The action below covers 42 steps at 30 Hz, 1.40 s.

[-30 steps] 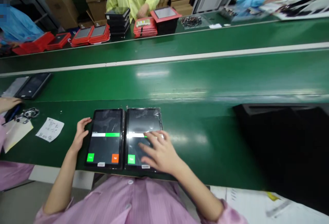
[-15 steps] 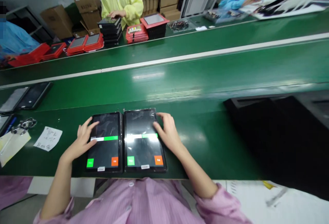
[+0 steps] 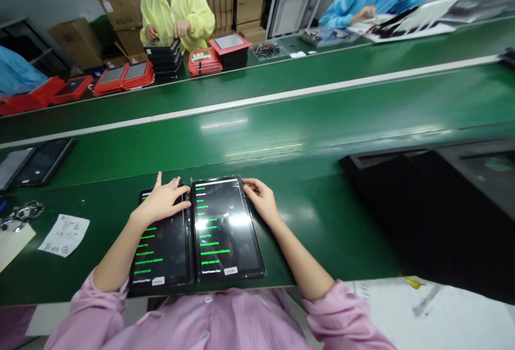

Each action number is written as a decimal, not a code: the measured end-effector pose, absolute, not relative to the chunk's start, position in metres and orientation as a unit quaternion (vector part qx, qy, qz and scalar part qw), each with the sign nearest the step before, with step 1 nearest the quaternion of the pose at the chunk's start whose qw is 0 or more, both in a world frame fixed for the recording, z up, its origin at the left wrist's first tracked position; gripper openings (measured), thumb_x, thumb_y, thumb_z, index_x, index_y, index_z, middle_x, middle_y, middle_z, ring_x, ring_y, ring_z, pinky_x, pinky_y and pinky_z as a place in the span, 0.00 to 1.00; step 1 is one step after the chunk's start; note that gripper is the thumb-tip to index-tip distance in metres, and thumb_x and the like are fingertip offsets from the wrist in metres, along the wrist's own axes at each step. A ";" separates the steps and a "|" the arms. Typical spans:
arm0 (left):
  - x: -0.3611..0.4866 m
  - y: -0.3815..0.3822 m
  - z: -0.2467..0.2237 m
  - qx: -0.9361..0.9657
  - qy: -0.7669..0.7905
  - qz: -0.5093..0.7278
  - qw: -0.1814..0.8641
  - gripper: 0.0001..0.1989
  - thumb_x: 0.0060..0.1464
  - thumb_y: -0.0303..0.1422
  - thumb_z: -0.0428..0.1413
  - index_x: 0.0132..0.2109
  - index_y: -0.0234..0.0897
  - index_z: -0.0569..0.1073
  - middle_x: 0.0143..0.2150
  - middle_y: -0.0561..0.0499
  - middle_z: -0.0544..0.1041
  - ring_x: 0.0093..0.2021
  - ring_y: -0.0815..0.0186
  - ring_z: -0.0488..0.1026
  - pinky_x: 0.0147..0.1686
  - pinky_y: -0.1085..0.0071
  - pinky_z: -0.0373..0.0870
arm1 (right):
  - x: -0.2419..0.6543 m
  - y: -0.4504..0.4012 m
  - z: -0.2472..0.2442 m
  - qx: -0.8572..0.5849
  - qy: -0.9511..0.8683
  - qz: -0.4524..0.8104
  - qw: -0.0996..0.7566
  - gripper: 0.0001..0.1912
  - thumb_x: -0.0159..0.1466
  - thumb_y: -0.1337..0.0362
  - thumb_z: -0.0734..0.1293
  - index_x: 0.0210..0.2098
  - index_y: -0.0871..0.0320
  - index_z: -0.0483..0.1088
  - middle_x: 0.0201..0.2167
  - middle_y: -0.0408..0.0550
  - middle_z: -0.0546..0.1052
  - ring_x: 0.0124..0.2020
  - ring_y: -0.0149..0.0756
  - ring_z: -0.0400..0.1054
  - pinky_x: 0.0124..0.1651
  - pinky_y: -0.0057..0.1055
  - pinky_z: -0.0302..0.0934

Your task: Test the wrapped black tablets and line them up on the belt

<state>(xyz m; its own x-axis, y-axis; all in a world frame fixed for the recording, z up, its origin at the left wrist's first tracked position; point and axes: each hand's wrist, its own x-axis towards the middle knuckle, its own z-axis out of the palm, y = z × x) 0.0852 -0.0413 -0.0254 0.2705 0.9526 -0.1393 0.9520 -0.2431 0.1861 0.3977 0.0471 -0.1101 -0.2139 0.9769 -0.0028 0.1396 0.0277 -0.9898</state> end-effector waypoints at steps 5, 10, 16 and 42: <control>0.090 -0.041 -0.024 0.786 0.607 -0.009 0.116 0.24 0.65 0.52 0.47 0.56 0.44 0.73 0.62 0.37 0.72 0.69 0.45 0.61 0.65 0.30 0.32 | 0.397 0.047 -0.115 -0.479 -0.572 0.514 0.423 0.22 0.54 0.50 0.74 0.43 0.57 0.74 0.33 0.49 0.78 0.34 0.38 0.72 0.41 0.36 0.69; 0.085 -0.038 -0.017 0.774 0.612 0.004 0.161 0.26 0.64 0.52 0.48 0.61 0.43 0.67 0.63 0.37 0.72 0.67 0.47 0.64 0.65 0.30 0.30 | 0.396 0.040 -0.117 -0.514 -0.545 0.501 0.434 0.22 0.52 0.48 0.75 0.38 0.58 0.74 0.32 0.51 0.79 0.33 0.40 0.74 0.39 0.36 0.70; 0.087 -0.037 -0.005 0.763 0.613 0.031 0.203 0.25 0.66 0.48 0.48 0.63 0.42 0.63 0.65 0.39 0.70 0.64 0.50 0.68 0.67 0.33 0.28 | 0.393 0.035 -0.114 -0.535 -0.542 0.496 0.416 0.23 0.52 0.48 0.75 0.38 0.59 0.77 0.33 0.53 0.81 0.35 0.42 0.75 0.41 0.37 0.70; 0.061 -0.019 -0.026 0.732 0.628 0.081 0.252 0.24 0.67 0.37 0.40 0.64 0.37 0.66 0.53 0.44 0.81 0.56 0.52 0.75 0.68 0.40 0.38 | 0.379 -0.009 -0.064 -0.468 -0.359 0.718 0.370 0.30 0.46 0.42 0.77 0.39 0.52 0.67 0.29 0.39 0.74 0.28 0.33 0.67 0.31 0.28 0.62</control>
